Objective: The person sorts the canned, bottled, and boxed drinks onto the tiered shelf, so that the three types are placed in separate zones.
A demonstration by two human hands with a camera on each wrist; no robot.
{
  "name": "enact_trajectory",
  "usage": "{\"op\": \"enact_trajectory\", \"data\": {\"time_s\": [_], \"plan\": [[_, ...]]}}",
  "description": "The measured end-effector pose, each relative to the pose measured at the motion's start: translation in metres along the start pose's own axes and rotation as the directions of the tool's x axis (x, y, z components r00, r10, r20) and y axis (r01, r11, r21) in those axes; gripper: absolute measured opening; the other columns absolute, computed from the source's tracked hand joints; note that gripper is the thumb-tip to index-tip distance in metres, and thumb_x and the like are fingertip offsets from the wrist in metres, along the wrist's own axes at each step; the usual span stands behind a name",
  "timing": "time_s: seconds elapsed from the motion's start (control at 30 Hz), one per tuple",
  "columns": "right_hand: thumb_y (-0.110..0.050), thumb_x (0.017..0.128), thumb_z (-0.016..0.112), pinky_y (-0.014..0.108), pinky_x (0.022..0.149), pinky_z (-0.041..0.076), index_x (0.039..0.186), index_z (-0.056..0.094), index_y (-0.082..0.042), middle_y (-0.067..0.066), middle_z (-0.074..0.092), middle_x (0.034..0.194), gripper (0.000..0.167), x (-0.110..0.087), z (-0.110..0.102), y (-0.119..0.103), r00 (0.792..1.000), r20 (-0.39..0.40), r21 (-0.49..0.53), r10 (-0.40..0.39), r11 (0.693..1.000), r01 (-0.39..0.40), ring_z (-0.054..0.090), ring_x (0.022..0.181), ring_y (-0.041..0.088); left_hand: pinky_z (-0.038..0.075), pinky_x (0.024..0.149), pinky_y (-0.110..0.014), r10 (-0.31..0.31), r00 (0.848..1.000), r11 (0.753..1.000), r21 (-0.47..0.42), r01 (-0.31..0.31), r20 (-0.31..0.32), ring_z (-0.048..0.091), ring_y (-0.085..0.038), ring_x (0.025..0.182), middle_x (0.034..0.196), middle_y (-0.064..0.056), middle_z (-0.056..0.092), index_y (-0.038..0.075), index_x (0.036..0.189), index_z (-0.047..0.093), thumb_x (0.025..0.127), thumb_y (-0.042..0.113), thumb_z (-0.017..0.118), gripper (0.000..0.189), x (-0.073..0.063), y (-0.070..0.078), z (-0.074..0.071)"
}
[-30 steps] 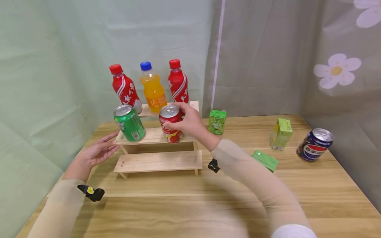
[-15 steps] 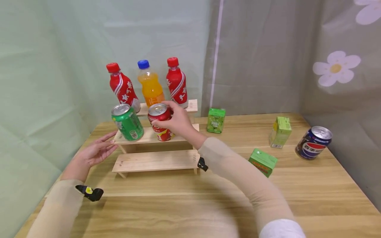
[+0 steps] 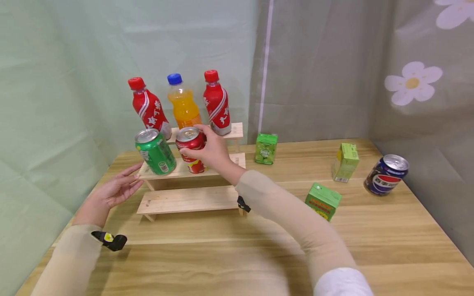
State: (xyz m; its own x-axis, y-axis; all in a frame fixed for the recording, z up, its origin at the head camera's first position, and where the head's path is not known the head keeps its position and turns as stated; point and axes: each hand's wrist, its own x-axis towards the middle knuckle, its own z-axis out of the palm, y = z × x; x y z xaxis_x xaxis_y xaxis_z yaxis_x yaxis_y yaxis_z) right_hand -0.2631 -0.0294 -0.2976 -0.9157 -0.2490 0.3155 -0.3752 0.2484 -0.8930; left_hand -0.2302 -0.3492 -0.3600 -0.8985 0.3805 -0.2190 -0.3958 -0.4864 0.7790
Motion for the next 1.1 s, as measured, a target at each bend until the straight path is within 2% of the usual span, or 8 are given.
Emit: {"op": "enact_trajectory", "data": {"time_s": [0.13, 0.47, 0.6, 0.73, 0.93, 1.1], "plan": [[-0.020, 0.077, 0.081, 0.035, 0.090, 0.055, 0.133, 0.046, -0.009, 0.009, 0.058, 0.125, 0.067, 0.001, 0.004, -0.003, 1.000, -0.011, -0.020, 0.004, 1.000, -0.004, 0.057, 0.107, 0.023, 0.056, 0.087, -0.023, 0.008, 1.000, 1.000, -0.008, -0.008, 0.027, 0.067, -0.016, 0.092, 0.105, -0.006, 0.066, 0.016, 0.112, 0.069, 0.099, -0.008, 0.033, 0.045, 0.001, 0.000, -0.001], [-0.023, 0.080, 0.078, 0.034, 0.095, 0.053, 0.136, 0.043, -0.011, 0.007, 0.055, 0.129, 0.068, 0.000, 0.010, -0.006, 0.999, -0.026, -0.011, 0.031, 0.999, -0.031, 0.056, 0.112, 0.022, 0.055, 0.089, -0.023, 0.006, 1.000, 1.000, -0.008, -0.005, 0.015, 0.067, -0.016, 0.094, 0.106, -0.006, 0.065, 0.016, 0.113, 0.068, 0.099, -0.007, 0.034, 0.044, 0.000, 0.000, 0.000], [-0.024, 0.080, 0.078, 0.033, 0.096, 0.053, 0.137, 0.042, -0.011, 0.007, 0.055, 0.129, 0.068, -0.001, 0.011, -0.006, 1.000, -0.018, -0.023, 0.018, 1.000, -0.019, 0.055, 0.113, 0.021, 0.055, 0.088, -0.023, 0.002, 1.000, 1.000, -0.002, -0.002, -0.017, 0.067, -0.015, 0.092, 0.103, -0.006, 0.065, 0.017, 0.110, 0.069, 0.099, -0.007, 0.037, 0.042, -0.001, 0.001, 0.001], [-0.024, 0.081, 0.077, 0.034, 0.098, 0.052, 0.138, 0.040, -0.011, 0.006, 0.053, 0.130, 0.069, -0.002, 0.010, -0.006, 1.000, -0.004, -0.013, 0.014, 1.000, -0.014, 0.054, 0.115, 0.021, 0.056, 0.086, -0.023, 0.008, 0.999, 0.999, 0.034, -0.007, -0.053, 0.067, -0.015, 0.090, 0.101, -0.005, 0.064, 0.017, 0.107, 0.069, 0.098, -0.007, 0.040, 0.039, -0.001, 0.002, 0.004], [-0.022, 0.079, 0.079, 0.036, 0.101, 0.050, 0.141, 0.037, -0.012, 0.006, 0.050, 0.135, 0.075, -0.003, 0.005, -0.005, 0.999, 0.034, -0.009, 0.017, 1.000, -0.017, 0.052, 0.120, 0.022, 0.056, 0.086, -0.021, 0.035, 0.997, 0.991, 0.131, -0.026, -0.073, 0.067, -0.013, 0.090, 0.101, -0.002, 0.065, 0.021, 0.106, 0.067, 0.097, -0.006, 0.043, 0.037, 0.000, 0.002, 0.008], [-0.022, 0.078, 0.080, 0.040, 0.104, 0.047, 0.143, 0.037, -0.012, 0.006, 0.046, 0.141, 0.079, -0.009, -0.002, -0.001, 0.998, 0.061, -0.030, 0.014, 0.999, -0.013, 0.047, 0.123, 0.023, 0.056, 0.084, -0.020, 0.063, 0.994, 0.986, 0.157, -0.049, -0.087, 0.068, -0.012, 0.088, 0.099, -0.001, 0.066, 0.022, 0.105, 0.067, 0.097, -0.005, 0.045, 0.036, -0.002, 0.000, 0.009]]}}
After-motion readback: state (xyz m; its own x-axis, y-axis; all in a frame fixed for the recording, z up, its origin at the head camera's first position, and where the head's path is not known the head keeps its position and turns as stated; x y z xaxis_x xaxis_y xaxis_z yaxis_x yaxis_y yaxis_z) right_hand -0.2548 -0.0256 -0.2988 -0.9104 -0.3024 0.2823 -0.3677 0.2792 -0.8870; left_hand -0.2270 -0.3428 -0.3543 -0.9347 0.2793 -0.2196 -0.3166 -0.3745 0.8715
